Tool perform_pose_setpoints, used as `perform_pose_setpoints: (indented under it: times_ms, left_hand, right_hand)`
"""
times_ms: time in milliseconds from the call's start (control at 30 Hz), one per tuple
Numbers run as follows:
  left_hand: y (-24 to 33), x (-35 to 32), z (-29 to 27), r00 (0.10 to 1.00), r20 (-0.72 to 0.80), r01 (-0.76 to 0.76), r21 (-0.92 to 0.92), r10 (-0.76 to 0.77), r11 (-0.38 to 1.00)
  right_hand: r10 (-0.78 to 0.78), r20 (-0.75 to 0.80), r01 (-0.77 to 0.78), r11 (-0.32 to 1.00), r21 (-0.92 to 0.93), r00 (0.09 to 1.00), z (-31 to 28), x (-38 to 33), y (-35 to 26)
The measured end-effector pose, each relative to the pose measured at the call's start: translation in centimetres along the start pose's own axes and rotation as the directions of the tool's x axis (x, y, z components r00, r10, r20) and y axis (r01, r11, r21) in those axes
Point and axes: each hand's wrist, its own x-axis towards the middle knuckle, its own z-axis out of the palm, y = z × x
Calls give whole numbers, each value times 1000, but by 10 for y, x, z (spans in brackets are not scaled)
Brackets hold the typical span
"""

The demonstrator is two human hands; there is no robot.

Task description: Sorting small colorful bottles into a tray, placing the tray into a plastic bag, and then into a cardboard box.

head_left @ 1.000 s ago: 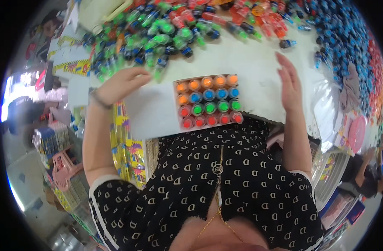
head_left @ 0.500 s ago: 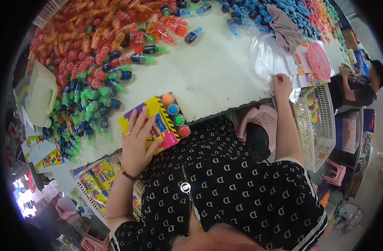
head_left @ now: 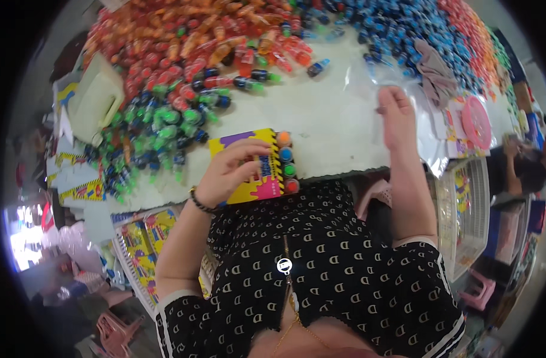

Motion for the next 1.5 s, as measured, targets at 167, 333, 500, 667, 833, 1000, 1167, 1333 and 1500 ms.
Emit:
perform_pose_setpoints:
  times_ms: [167,333,500,667,833,1000,1167,1333,1500]
  left_hand:
    - [7,10,22,970,-243,-22,-115,-7,993]
    - [-1,-10,13,826,-539,-246,-606,-163,757]
    - [7,-27,8,724,-688,-313,-252,59,916]
    - [21,-40,-9,736,-658,-144,78,160,986]
    - [34,-46,-17,609,-613,133,705,504,697]
    - [43,-49,-33,379,-725,-55,602,575,797]
    - [81,-55,-29,349,-737,-14,614,579,789]
    - [73,-74,-51,481,-523,290,852,703,436]
    - [71,-87,-41,539,-532,509,823,652,251]
  right_hand:
    - [-240,420,311,944,-108,875,125,-50,-33]
    - [-449,556,622,766,-163,699,161,-64,-34]
    - [-584,569,786,587,-195,578,185,-80,-45]
    - [-580,597,772,626,-110,555,186,-60,-42]
    - [-572,634,795,595,-115,520,202,-53,-56]
    - [-656,653,840,540,57,377,227,-54,-65]
    - [-637,690,822,559,106,344,245,-50,-72]
    - [-645,714,841,520,147,274,264,-56,-81]
    - [-620,759,859,484,168,202,276,-74,-86]
